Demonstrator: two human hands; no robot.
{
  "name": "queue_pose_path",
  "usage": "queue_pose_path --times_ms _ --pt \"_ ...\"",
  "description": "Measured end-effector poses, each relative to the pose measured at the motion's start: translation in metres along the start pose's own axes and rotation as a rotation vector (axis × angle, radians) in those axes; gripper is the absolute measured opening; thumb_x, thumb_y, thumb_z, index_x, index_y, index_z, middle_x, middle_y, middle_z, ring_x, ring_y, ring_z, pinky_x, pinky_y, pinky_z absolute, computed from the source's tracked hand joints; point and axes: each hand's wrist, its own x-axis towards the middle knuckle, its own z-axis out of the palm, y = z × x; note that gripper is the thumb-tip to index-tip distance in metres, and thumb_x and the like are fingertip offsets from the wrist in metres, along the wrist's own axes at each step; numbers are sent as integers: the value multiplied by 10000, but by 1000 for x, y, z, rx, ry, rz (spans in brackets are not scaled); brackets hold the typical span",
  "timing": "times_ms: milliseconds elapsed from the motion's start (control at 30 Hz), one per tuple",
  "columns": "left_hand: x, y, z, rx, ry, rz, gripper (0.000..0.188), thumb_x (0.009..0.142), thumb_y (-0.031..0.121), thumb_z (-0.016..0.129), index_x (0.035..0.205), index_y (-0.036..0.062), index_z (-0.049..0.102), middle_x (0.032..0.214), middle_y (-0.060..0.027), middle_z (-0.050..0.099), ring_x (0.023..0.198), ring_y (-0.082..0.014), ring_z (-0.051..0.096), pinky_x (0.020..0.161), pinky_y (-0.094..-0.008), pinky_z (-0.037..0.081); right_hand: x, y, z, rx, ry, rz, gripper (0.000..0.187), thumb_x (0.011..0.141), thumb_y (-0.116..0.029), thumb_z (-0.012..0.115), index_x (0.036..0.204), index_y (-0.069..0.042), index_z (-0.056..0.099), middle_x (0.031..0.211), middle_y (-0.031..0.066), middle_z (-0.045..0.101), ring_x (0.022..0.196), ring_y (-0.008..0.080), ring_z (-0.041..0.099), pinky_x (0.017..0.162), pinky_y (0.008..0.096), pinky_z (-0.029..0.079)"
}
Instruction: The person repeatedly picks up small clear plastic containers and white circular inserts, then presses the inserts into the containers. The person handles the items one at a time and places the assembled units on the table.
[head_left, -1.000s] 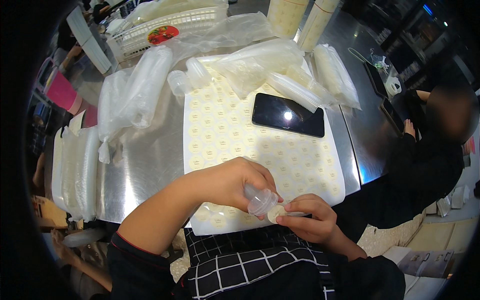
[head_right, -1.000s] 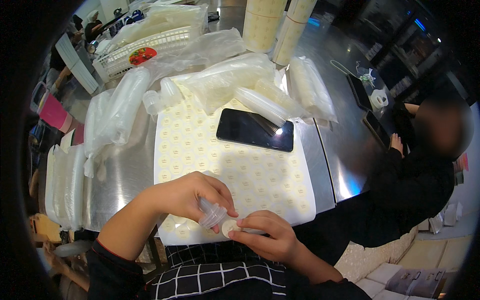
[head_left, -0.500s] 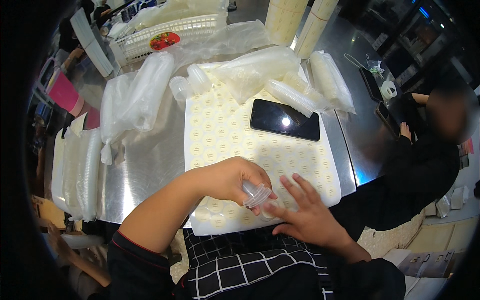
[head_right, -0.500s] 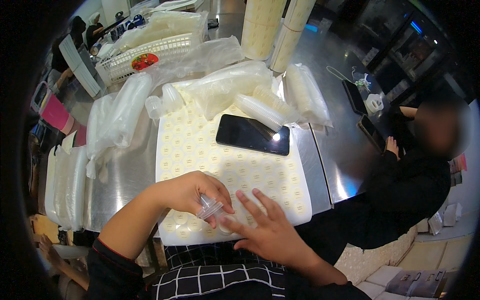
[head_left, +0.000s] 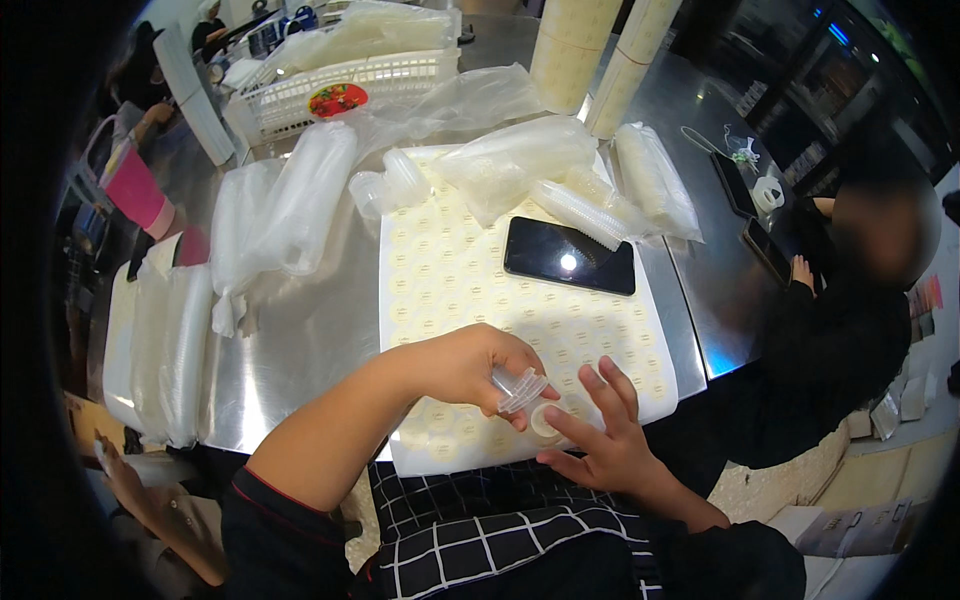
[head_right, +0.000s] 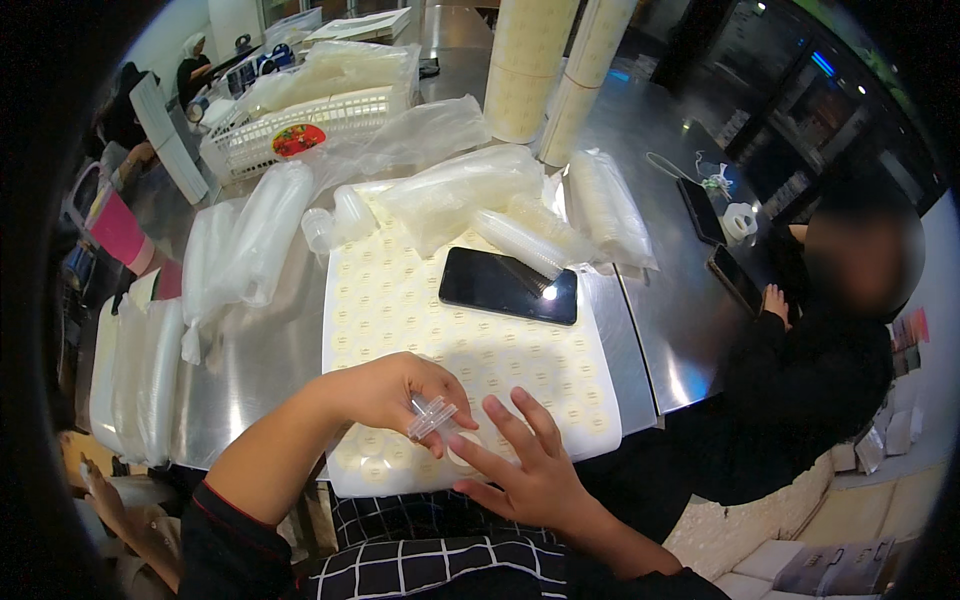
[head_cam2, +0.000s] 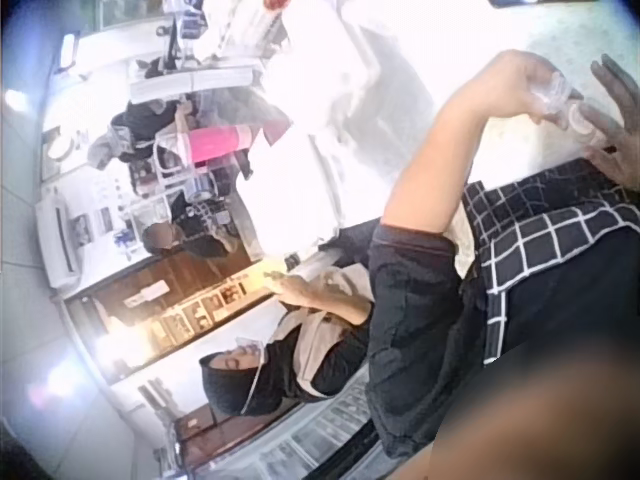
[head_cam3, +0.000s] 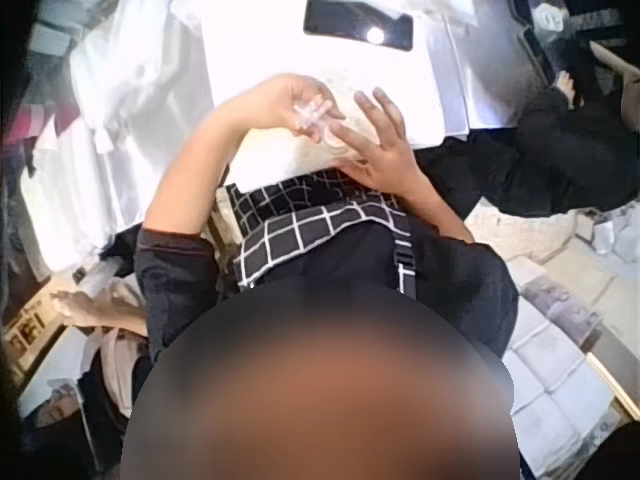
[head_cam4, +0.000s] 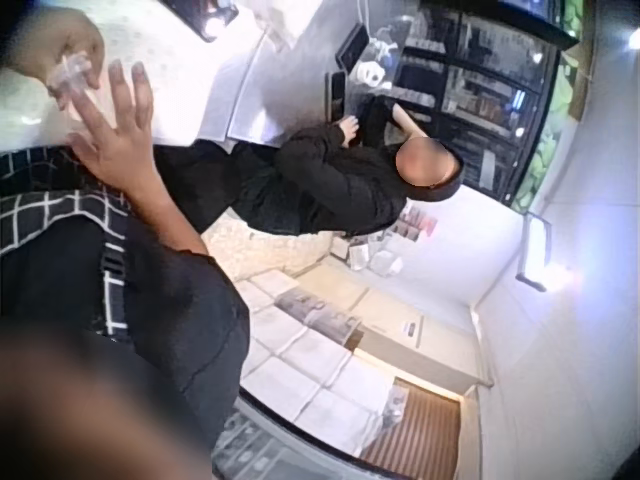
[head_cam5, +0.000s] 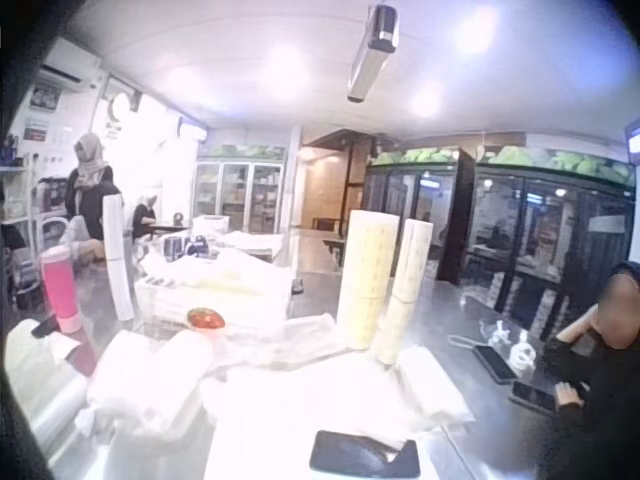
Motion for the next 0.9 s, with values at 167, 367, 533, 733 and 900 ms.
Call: queue_pose_path --times_ms 167,367,533,733,900 --pt "1 1 0 22 -18 -94 329 653 130 872 952 52 759 1052 -109 709 953 -203 663 833 -313 507 0 0 2 26 -23 81 602 809 -402 762 1349 -227 560 1525 181 313 1402 425 275 1103 512 324" --pt "1 -6 1 -51 9 16 399 619 133 869 987 40 746 971 -71 677 762 -151 635 634 -273 507 -4 0 8 16 99 18 535 810 -349 772 1299 -213 603 1503 192 348 1384 438 317 1088 492 354" --pt "0 -7 -1 -19 17 17 515 606 100 872 1095 50 721 974 -63 696 734 -134 628 620 -267 508 -23 -2 6 -36 117 56 415 791 -258 783 1186 -195 671 1405 177 449 1315 411 403 1048 467 402" --pt "-4 5 -7 -151 127 -65 456 645 21 845 1082 26 717 1052 -73 700 791 -150 652 635 -258 536 -20 -12 12 177 160 -81 279 756 -170 806 997 -91 690 1094 75 629 1064 278 612 866 401 509" --pt "-3 11 -11 -227 219 -196 459 646 -13 846 1084 13 713 1051 -70 679 838 -150 663 623 -259 549 0 -21 33 203 -49 -49 201 742 -161 806 884 -81 689 967 37 679 998 233 654 810 355 530"
